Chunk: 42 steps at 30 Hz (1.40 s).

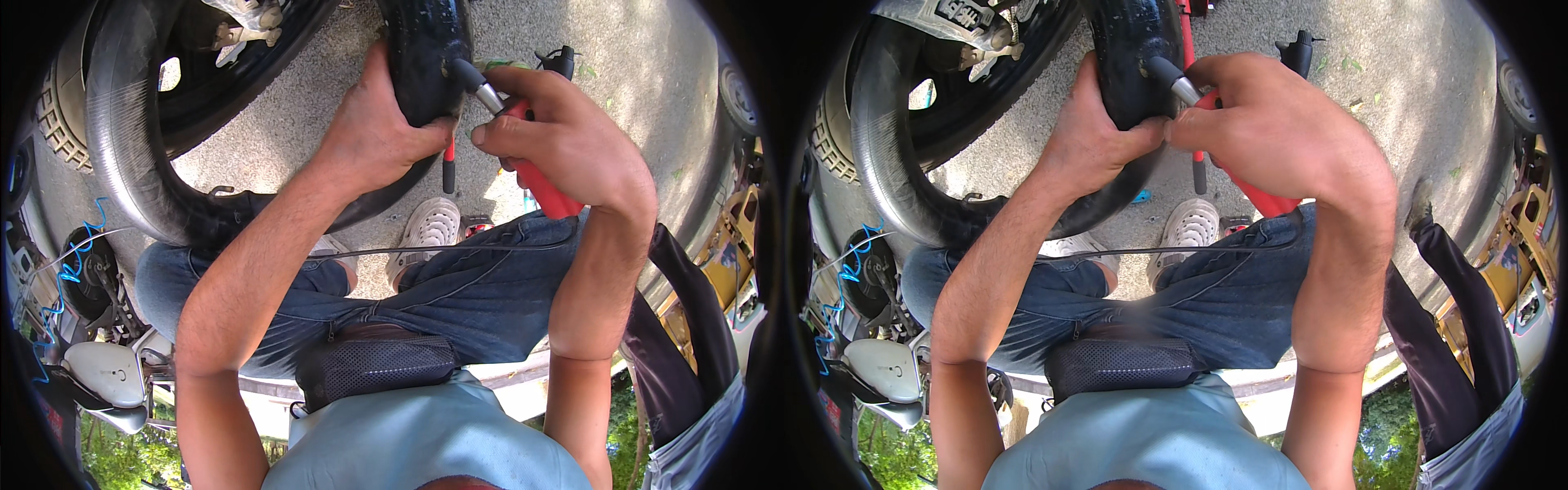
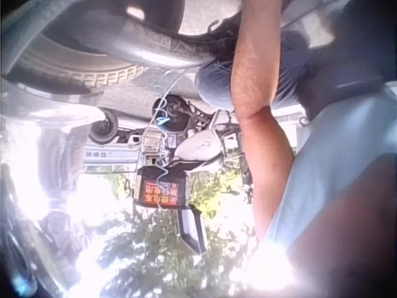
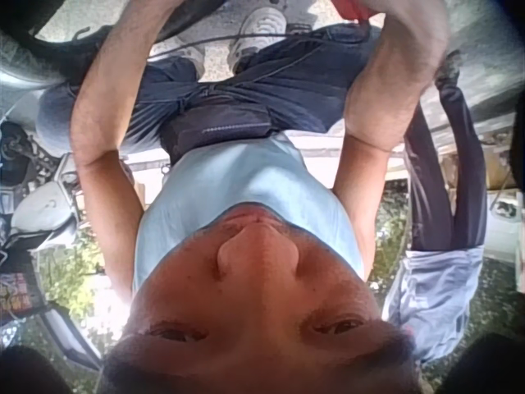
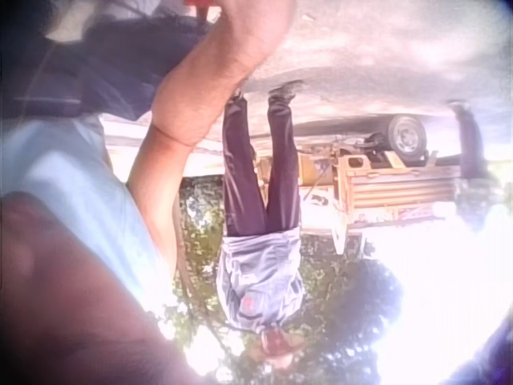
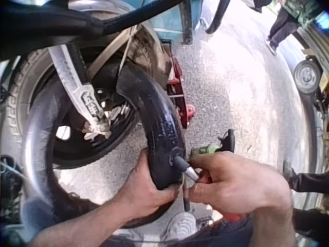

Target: The person uses a red rotary tool to grind the surface of a black motorcycle tire. They hold the tire with one hand and operate the tool with the other, moving it across the tire's surface to smooth or prepare it.

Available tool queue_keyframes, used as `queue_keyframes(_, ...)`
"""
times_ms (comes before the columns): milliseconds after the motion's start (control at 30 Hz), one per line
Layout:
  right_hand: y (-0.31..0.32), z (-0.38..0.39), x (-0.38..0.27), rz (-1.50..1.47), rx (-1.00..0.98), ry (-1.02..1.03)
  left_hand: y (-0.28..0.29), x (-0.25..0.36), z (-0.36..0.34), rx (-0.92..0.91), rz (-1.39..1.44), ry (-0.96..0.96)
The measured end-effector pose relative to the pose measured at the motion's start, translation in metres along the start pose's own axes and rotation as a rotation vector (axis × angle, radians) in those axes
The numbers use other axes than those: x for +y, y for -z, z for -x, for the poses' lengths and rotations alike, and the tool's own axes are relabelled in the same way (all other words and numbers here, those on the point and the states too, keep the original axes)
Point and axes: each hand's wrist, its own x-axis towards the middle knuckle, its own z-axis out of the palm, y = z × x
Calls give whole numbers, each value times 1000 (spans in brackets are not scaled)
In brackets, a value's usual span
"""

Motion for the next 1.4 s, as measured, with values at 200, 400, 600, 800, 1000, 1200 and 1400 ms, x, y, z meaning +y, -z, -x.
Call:
queue_keyframes(200,0,1,-2,9,17,4,1,-1,-1,-22,-5,-2)
queue_keyframes(400,-3,0,-1,57,25,34,0,-3,0,-3,-40,4)
queue_keyframes(600,-6,2,-2,132,81,70,1,2,1,-6,-31,14)
queue_keyframes(800,-13,3,-1,152,146,132,1,-1,1,19,-34,-8)
queue_keyframes(1000,-6,8,-6,192,92,27,2,5,3,-9,62,23)
queue_keyframes(1200,-8,15,-8,191,104,36,2,8,3,-27,122,21)
queue_keyframes(1400,-20,10,-12,332,163,108,0,-1,3,8,28,-39)
